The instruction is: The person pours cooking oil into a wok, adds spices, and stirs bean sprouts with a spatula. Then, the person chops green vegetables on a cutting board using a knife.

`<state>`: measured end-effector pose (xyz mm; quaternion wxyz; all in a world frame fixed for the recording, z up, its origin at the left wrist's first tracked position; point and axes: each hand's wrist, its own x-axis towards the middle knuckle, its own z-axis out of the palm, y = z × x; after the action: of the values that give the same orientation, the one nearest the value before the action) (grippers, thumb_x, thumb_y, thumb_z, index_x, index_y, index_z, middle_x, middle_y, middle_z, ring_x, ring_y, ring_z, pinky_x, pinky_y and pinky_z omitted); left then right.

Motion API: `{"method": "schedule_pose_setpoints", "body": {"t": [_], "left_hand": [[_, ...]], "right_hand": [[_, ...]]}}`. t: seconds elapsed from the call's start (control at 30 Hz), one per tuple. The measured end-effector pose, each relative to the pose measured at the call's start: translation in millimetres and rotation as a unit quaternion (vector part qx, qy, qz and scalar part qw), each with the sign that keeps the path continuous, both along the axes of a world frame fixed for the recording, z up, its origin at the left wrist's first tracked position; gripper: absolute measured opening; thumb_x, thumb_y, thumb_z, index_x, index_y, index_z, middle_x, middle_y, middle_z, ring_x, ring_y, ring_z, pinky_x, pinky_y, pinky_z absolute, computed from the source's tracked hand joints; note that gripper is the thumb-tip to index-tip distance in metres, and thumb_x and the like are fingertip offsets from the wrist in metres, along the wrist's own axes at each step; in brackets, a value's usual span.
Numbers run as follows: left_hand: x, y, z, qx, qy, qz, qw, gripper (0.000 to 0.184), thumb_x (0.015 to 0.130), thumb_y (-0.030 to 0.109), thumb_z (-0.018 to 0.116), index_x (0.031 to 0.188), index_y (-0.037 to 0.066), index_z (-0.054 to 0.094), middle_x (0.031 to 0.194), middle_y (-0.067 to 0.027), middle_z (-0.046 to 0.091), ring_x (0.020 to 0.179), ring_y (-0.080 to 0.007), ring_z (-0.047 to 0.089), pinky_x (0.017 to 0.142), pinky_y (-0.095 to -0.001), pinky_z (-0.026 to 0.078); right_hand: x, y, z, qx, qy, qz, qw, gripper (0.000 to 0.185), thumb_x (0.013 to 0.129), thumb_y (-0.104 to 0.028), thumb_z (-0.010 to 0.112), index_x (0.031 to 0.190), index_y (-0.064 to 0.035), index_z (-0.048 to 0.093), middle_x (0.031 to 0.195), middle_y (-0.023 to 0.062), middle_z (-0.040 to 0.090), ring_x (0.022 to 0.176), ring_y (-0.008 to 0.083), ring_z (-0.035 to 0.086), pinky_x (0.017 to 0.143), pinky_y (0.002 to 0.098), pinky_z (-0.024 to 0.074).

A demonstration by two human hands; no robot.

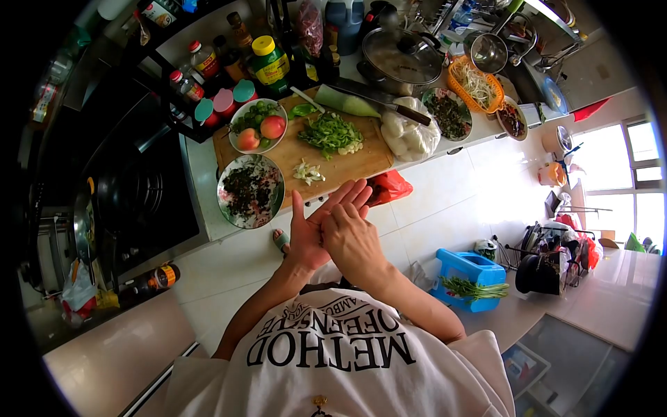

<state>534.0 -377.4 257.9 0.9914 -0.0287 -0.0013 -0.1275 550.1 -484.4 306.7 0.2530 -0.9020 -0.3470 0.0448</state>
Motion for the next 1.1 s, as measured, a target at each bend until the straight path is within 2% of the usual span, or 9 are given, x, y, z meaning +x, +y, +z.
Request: {"method": "schedule_pose_setpoints", "body": {"t": [0.33,0.43,0.63,0.83,0.97,1.1], "left_hand": [[-1.1,0.0,0.5,-0.006,-0.005,0.002,1.0,0.102,0.089,0.078,0.026,0.152,-0.002,0.017,0.16,-0.015,0.018,0.15,-0.0272,0.009,0.122,-0.0419,0.005],[-0.9,-1.9,-3.5,0.008,-0.018,0.006,1.0,0.101,0.089,0.078,0.026,0.152,-0.001,0.019,0.16,-0.0148,0.019,0.15,-0.0279,0.009,0.122,-0.0434,0.006],[-1.7,-0.5,-4.8,0.026,-0.036,0.004,0.999,0.098,0.09,0.076,0.024,0.152,0.0,0.022,0.159,-0.0142,0.021,0.149,-0.0288,0.011,0.121,-0.0461,0.007],[-4.0,1.7,-3.9,0.017,0.021,-0.003,1.0,0.097,0.091,0.076,0.024,0.151,0.001,0.025,0.159,-0.0134,0.023,0.149,-0.0281,0.014,0.121,-0.0445,0.009],[-6.6,15.2,-16.9,-0.015,0.046,0.029,0.998,0.095,0.092,0.073,0.029,0.15,-0.001,0.025,0.159,-0.0146,0.022,0.149,-0.0269,0.014,0.121,-0.0405,0.014],[-6.1,25.1,-22.7,-0.031,0.049,0.07,0.996,0.091,0.094,0.066,0.038,0.15,-0.004,0.023,0.159,-0.0152,0.019,0.149,-0.0264,0.012,0.123,-0.0388,0.016]], "right_hand": [[3.6,-0.6,0.4,0.006,-0.029,0.038,0.999,0.015,0.075,-0.01,0.068,0.086,-0.0037,0.059,0.088,0.0089,0.052,0.084,0.0266,0.057,0.062,0.0388,0.0492],[6.8,-3.2,12.2,0.02,-0.015,0.059,0.998,0.011,0.077,-0.008,0.06,0.086,-0.0014,0.059,0.091,0.0094,0.053,0.086,0.0264,0.056,0.063,0.037,0.0501],[11.6,-8.6,8.6,0.048,0.0,0.064,0.997,0.014,0.075,-0.007,0.065,0.086,-0.0013,0.06,0.091,0.0097,0.054,0.084,0.0271,0.056,0.065,0.0389,0.0503],[18.0,-17.8,21.1,0.09,0.02,0.033,0.995,0.017,0.076,-0.006,0.069,0.09,-0.0027,0.061,0.09,0.0102,0.054,0.085,0.0295,0.058,0.066,0.0395,0.0503],[36.8,-33.8,19.3,0.115,-0.03,-0.017,0.993,0.012,0.08,-0.006,0.067,0.088,-0.0019,0.059,0.087,0.0113,0.056,0.083,0.0315,0.059,0.066,0.0406,0.0493],[53.3,-45.1,-3.1,0.084,-0.004,-0.041,0.996,0.008,0.081,-0.005,0.063,0.086,-0.0022,0.057,0.087,0.0124,0.057,0.082,0.0331,0.058,0.065,0.0419,0.0486]]}}
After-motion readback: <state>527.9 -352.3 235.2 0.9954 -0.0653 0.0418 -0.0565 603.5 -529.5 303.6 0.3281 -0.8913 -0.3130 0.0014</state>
